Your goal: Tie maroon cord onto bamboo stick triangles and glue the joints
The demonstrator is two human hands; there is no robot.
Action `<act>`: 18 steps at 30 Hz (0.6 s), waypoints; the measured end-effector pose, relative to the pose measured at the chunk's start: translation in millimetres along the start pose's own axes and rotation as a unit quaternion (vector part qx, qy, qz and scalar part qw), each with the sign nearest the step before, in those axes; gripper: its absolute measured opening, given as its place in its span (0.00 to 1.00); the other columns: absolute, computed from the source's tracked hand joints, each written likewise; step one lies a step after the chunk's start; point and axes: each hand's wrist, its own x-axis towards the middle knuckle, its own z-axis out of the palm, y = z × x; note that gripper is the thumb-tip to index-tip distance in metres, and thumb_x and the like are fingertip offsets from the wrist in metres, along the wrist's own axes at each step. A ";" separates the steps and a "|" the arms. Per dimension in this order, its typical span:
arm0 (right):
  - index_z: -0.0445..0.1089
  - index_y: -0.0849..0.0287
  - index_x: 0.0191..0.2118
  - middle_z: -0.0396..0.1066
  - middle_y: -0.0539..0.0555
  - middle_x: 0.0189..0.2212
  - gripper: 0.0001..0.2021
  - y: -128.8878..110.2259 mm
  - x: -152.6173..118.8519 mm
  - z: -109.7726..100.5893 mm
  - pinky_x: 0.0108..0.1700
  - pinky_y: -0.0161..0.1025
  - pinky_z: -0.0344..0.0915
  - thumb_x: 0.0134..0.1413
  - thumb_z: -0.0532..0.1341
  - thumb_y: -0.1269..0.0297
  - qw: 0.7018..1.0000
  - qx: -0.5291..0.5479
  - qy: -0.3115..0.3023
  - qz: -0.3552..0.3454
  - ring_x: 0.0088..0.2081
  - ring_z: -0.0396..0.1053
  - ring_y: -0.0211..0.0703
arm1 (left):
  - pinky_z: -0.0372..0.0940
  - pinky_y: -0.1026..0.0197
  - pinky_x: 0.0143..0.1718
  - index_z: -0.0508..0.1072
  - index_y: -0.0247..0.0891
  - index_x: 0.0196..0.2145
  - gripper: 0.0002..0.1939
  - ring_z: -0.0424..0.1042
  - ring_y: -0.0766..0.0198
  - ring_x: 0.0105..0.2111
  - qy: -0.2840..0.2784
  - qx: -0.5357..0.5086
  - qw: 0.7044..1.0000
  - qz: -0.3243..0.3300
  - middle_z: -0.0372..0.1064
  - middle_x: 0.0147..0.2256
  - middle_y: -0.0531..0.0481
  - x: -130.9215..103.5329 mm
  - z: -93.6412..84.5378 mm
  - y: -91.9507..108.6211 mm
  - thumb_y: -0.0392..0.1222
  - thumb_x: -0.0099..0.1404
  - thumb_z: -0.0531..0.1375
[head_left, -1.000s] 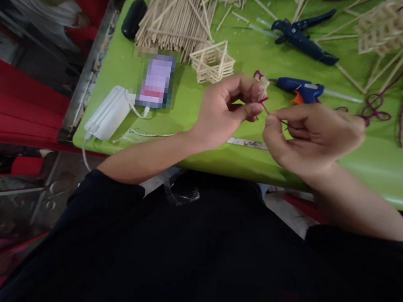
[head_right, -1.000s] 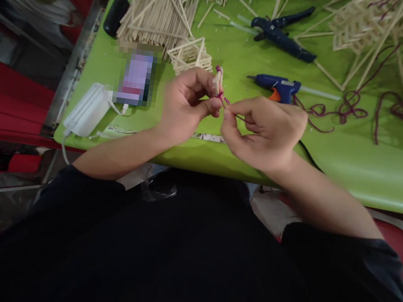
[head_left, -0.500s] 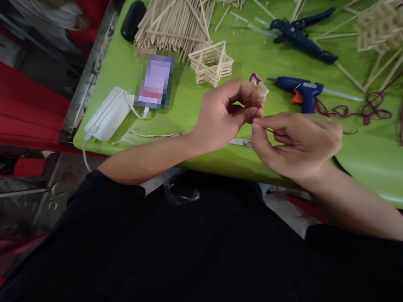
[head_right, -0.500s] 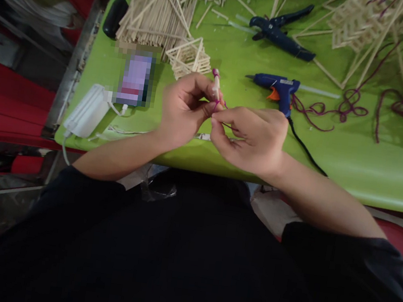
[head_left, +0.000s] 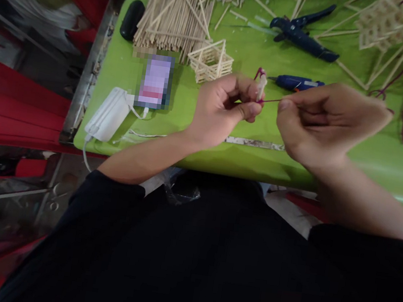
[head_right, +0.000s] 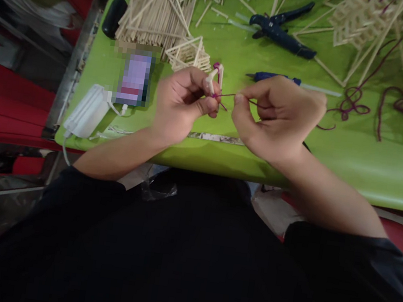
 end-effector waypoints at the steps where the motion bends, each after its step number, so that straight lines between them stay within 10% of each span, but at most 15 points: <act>1: 0.82 0.49 0.39 0.60 0.50 0.24 0.10 0.4 0.7 1.5 0.27 0.47 0.59 0.71 0.67 0.52 0.999 -0.003 0.034 -0.012 0.24 0.55 0.44 | 0.76 0.61 0.30 0.78 0.41 0.38 0.26 0.75 0.72 0.28 0.000 0.002 1.000 -0.001 0.80 0.34 0.56 -0.2 -0.1 0.0 0.62 0.59 0.81; 6: 0.76 0.48 0.34 0.59 0.47 0.21 0.08 1.7 14.2 7.0 0.26 0.45 0.55 0.67 0.69 0.56 0.997 0.038 -0.010 -0.072 0.22 0.50 0.40 | 0.76 0.59 0.32 0.78 0.43 0.38 0.26 0.74 0.69 0.30 -0.006 0.046 0.999 -0.005 0.78 0.33 0.55 0.3 -4.2 -8.4 0.65 0.62 0.79; 11: 0.77 0.52 0.45 0.77 0.52 0.29 0.16 0.6 19.4 8.2 0.20 0.42 0.59 0.68 0.71 0.44 0.977 0.169 -0.126 -0.016 0.21 0.66 0.41 | 0.73 0.58 0.34 0.77 0.44 0.39 0.23 0.72 0.70 0.31 -0.005 0.133 0.991 0.032 0.79 0.35 0.53 0.5 -12.5 -29.8 0.66 0.69 0.73; 18: 0.80 0.49 0.39 0.64 0.48 0.22 0.14 -3.9 15.1 3.2 0.25 0.45 0.47 0.70 0.74 0.46 0.989 0.129 -0.075 -0.015 0.22 0.51 0.40 | 0.73 0.61 0.38 0.75 0.42 0.41 0.15 0.78 0.68 0.38 0.017 0.252 0.965 0.072 0.77 0.39 0.52 -2.6 -10.1 -33.3 0.55 0.77 0.68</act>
